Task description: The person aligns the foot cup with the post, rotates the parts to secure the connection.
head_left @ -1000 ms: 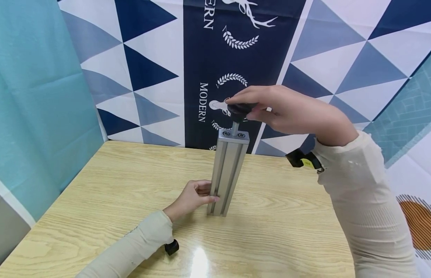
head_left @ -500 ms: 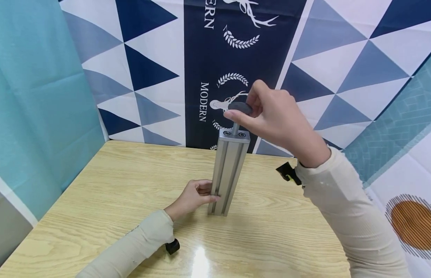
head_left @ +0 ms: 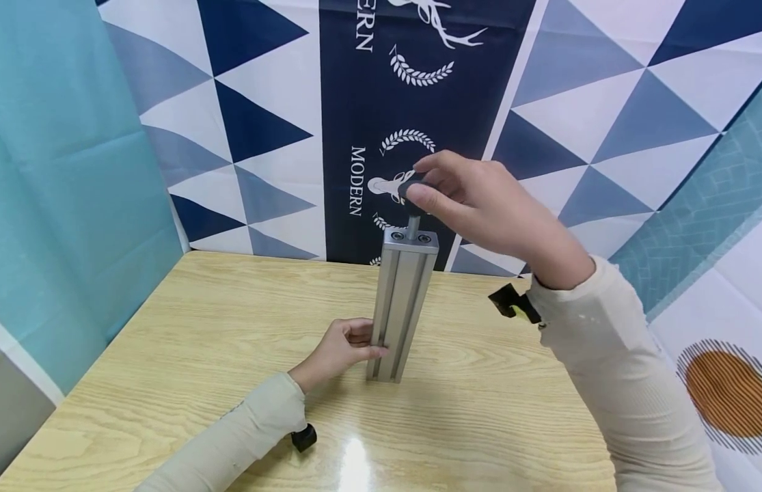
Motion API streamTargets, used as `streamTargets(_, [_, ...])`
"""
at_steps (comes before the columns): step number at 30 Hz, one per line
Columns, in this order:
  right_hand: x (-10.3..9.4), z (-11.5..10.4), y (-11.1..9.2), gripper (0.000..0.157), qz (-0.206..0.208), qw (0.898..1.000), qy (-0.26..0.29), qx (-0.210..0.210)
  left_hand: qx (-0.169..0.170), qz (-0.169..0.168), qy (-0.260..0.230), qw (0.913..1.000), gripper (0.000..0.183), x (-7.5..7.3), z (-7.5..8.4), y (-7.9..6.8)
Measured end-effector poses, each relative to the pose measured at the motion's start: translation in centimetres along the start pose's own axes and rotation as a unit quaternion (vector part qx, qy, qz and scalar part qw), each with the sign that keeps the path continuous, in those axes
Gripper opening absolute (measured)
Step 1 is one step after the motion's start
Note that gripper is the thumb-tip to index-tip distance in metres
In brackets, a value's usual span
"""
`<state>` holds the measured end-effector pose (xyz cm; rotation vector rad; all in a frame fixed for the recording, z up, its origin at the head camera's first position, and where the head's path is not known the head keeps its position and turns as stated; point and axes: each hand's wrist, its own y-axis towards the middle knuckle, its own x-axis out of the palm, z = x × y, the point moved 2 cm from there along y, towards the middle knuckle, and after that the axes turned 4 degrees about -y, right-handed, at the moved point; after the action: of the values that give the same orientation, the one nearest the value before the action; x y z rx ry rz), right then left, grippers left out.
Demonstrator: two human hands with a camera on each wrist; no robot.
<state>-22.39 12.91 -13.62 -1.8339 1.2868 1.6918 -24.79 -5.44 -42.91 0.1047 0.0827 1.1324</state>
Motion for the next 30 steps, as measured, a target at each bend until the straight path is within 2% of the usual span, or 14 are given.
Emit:
streamTargets(3, [-0.5, 0.5, 0.1, 0.048, -0.067, 0.996, 0.019, -0.056, -0.001, 0.003, 0.004, 1.0, 0.044, 0.0, -0.1, 0.1])
streamTargets(6, [-0.7, 0.9, 0.2, 0.048, -0.114, 0.988, 0.023, -0.098, 0.0, 0.005, 0.004, 1.0, 0.044, 0.0, -0.1, 0.1])
streamTargets(9, [-0.7, 1.1, 0.4, 0.047, -0.128, 0.984, 0.026, -0.123, 0.001, 0.006, 0.004, 1.0, 0.044, 0.0, -0.2, 0.1])
streamTargets(12, [-0.6, 1.1, 0.5, 0.045, -0.123, 0.983, 0.022, -0.138, 0.001, 0.006, 0.005, 1.0, 0.043, -0.1, -0.2, 0.1])
streamTargets(15, [-0.6, 1.0, 0.6, 0.042, -0.093, 0.987, 0.013, -0.131, 0.003, 0.003, 0.004, 1.0, 0.044, -0.1, -0.2, 0.0])
streamTargets(18, [-0.5, 0.7, 0.5, 0.038, -0.041, 0.996, 0.004, -0.084, 0.007, -0.001, 0.001, 1.0, 0.044, -0.1, -0.1, -0.1])
streamTargets(21, [-0.1, 0.3, 0.4, 0.038, 0.02, 0.999, 0.005, -0.026, 0.009, -0.002, 0.002, 1.0, 0.044, -0.1, 0.0, -0.1])
streamTargets(25, [0.8, -0.2, 0.2, 0.043, 0.084, 0.996, 0.01, 0.033, 0.012, -0.002, 0.001, 0.9999, 0.044, -0.1, 0.0, -0.1])
streamTargets(30, [1.7, -0.7, 0.2, 0.052, 0.14, 0.987, -0.019, 0.072, 0.012, -0.004, -0.003, 0.9999, 0.043, -0.1, 0.1, -0.1])
